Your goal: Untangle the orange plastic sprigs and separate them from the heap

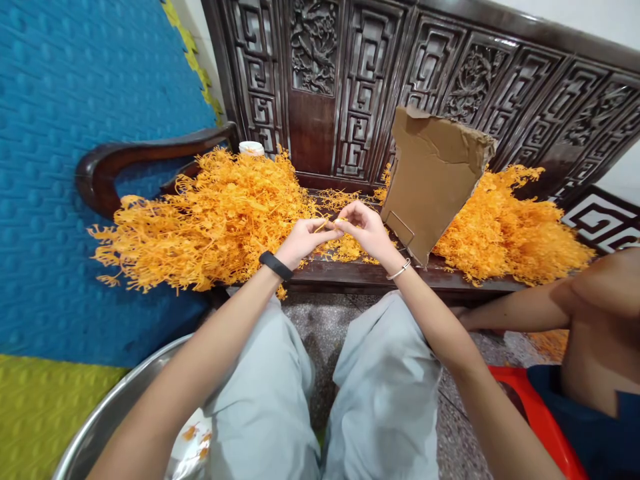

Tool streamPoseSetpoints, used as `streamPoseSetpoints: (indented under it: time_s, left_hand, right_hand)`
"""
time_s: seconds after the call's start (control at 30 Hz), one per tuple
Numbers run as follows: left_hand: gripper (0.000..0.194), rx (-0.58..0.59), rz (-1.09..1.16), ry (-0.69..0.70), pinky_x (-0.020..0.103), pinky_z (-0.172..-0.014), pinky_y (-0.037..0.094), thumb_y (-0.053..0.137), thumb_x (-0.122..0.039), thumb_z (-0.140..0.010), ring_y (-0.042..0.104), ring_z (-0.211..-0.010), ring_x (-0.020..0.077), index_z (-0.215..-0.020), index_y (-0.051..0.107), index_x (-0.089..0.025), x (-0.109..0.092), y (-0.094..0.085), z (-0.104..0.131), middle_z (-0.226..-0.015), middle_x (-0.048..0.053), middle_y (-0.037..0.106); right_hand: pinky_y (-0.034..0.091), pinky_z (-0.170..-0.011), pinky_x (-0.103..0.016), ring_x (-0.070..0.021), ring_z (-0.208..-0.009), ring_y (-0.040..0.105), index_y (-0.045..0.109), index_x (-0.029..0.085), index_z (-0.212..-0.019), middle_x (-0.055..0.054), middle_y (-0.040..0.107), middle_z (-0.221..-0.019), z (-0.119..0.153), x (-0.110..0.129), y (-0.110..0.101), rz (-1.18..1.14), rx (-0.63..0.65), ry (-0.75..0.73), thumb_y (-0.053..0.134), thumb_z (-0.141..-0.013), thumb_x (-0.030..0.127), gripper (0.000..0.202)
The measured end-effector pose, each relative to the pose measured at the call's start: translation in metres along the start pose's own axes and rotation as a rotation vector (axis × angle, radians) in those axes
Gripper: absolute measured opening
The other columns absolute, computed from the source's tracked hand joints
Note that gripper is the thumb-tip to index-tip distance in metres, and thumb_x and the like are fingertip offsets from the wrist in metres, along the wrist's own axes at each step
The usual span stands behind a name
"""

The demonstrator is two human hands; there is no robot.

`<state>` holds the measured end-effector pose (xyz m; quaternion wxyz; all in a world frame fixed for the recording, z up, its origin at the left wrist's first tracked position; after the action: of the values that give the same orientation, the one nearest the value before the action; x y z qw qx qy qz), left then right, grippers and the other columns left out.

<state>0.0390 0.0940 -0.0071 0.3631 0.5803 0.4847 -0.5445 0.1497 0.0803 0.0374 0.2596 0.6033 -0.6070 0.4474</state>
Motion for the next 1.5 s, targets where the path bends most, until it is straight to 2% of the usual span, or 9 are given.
streamPoseSetpoints:
  time_s: [0.13, 0.23, 0.4, 0.57, 0.67, 0.9, 1.03, 1.23, 1.5]
  left_hand:
    - [0.026, 0.01, 0.017, 0.064, 0.024, -0.051, 0.026, 0.072, -0.036, -0.061, 0.037, -0.051, 0.007, -0.054, 0.059, -0.015, -0.008, 0.004, 0.002, -0.052, -0.003, 0.047]
    - [0.03, 0.008, 0.026, 0.075, 0.025, -0.052, 0.024, 0.072, -0.035, -0.061, 0.034, -0.05, 0.0072, -0.05, 0.052, -0.015, -0.014, 0.007, 0.004, -0.051, -0.004, 0.042]
    - [0.038, 0.019, 0.002, 0.067, 0.026, -0.051, 0.021, 0.07, -0.038, -0.065, 0.029, -0.048, 0.0076, -0.045, 0.045, -0.017, -0.016, 0.01, 0.004, -0.048, -0.005, 0.034]
    - [0.029, -0.019, -0.001, 0.084, 0.025, -0.053, 0.026, 0.073, -0.038, -0.062, 0.037, -0.052, 0.0083, -0.053, 0.057, -0.016, -0.013, 0.004, 0.001, -0.053, -0.003, 0.047]
    - [0.026, 0.004, 0.003, 0.096, 0.025, -0.055, 0.028, 0.074, -0.036, -0.061, 0.04, -0.055, 0.0086, -0.056, 0.06, -0.015, -0.013, 0.004, 0.0, -0.056, -0.002, 0.052]
    - [0.026, 0.113, 0.14, 0.095, 0.025, -0.059, 0.031, 0.073, -0.031, -0.061, 0.041, -0.055, 0.008, -0.05, 0.055, -0.015, -0.018, 0.01, 0.002, -0.053, -0.004, 0.046]
    - [0.025, 0.151, 0.224, 0.059, 0.025, -0.062, 0.035, 0.072, -0.033, -0.062, 0.046, -0.058, 0.0089, -0.052, 0.058, -0.015, -0.018, 0.015, 0.003, -0.056, -0.002, 0.051]
    - [0.023, 0.152, 0.382, 0.053, 0.026, -0.068, 0.042, 0.074, -0.036, -0.06, 0.053, -0.065, 0.012, -0.06, 0.065, -0.016, -0.018, 0.017, 0.002, -0.064, 0.001, 0.059]
    - [0.02, 0.159, 0.394, 0.174, 0.026, -0.077, 0.041, 0.066, -0.031, -0.068, 0.051, -0.07, 0.0122, -0.056, 0.058, -0.017, -0.032, 0.019, 0.008, -0.065, 0.0, 0.054]
  right_hand:
    - [0.041, -0.06, -0.025, -0.0105, -0.063, 0.05, 0.049, 0.018, -0.071, 0.002, 0.053, -0.069, -0.002, -0.003, -0.003, 0.036, -0.013, -0.009, 0.072, -0.067, 0.04, 0.032]
    - [0.041, -0.061, -0.025, -0.0113, -0.066, 0.05, 0.054, 0.019, -0.076, 0.001, 0.054, -0.072, -0.003, -0.004, -0.004, 0.041, 0.006, -0.021, 0.072, -0.068, 0.039, 0.028]
    - [0.04, -0.059, -0.026, -0.0108, -0.06, 0.047, 0.06, 0.017, -0.078, 0.002, 0.053, -0.064, -0.005, -0.017, 0.002, 0.091, 0.108, 0.027, 0.064, -0.075, 0.036, 0.019]
    - [0.04, -0.057, -0.026, -0.0099, -0.057, 0.048, 0.053, 0.017, -0.071, 0.003, 0.052, -0.062, -0.009, -0.024, 0.001, 0.013, 0.099, 0.06, 0.065, -0.072, 0.038, 0.024]
    - [0.041, -0.059, -0.026, -0.0104, -0.059, 0.05, 0.05, 0.017, -0.069, 0.002, 0.053, -0.063, -0.008, -0.026, 0.002, -0.054, 0.106, 0.103, 0.065, -0.072, 0.041, 0.028]
    - [0.038, -0.058, -0.024, -0.0088, -0.059, 0.044, 0.047, 0.018, -0.066, 0.003, 0.047, -0.063, -0.003, -0.018, 0.009, -0.127, 0.222, 0.118, 0.064, -0.073, 0.045, 0.033]
    - [0.044, -0.062, -0.027, -0.01, -0.06, 0.048, 0.045, 0.019, -0.067, 0.003, 0.048, -0.065, 0.0, -0.017, 0.015, -0.249, 0.29, 0.159, 0.065, -0.071, 0.047, 0.035]
    - [0.046, -0.07, -0.031, -0.0129, -0.068, 0.05, 0.044, 0.02, -0.068, 0.0, 0.049, -0.068, -0.001, -0.017, 0.012, -0.359, 0.249, 0.178, 0.067, -0.068, 0.047, 0.035]
    - [0.045, -0.07, -0.032, -0.014, -0.069, 0.047, 0.044, 0.02, -0.066, -0.001, 0.045, -0.07, -0.001, -0.005, 0.014, -0.394, 0.23, 0.063, 0.065, -0.07, 0.051, 0.037]
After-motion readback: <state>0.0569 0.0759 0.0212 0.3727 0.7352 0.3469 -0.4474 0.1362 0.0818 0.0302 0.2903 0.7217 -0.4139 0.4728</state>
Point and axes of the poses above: each hand's wrist, its own z-axis away from the middle knuckle, its own y-axis out of the palm, x = y × z, the point moved 9 cm from there along -z, towards the middle knuckle
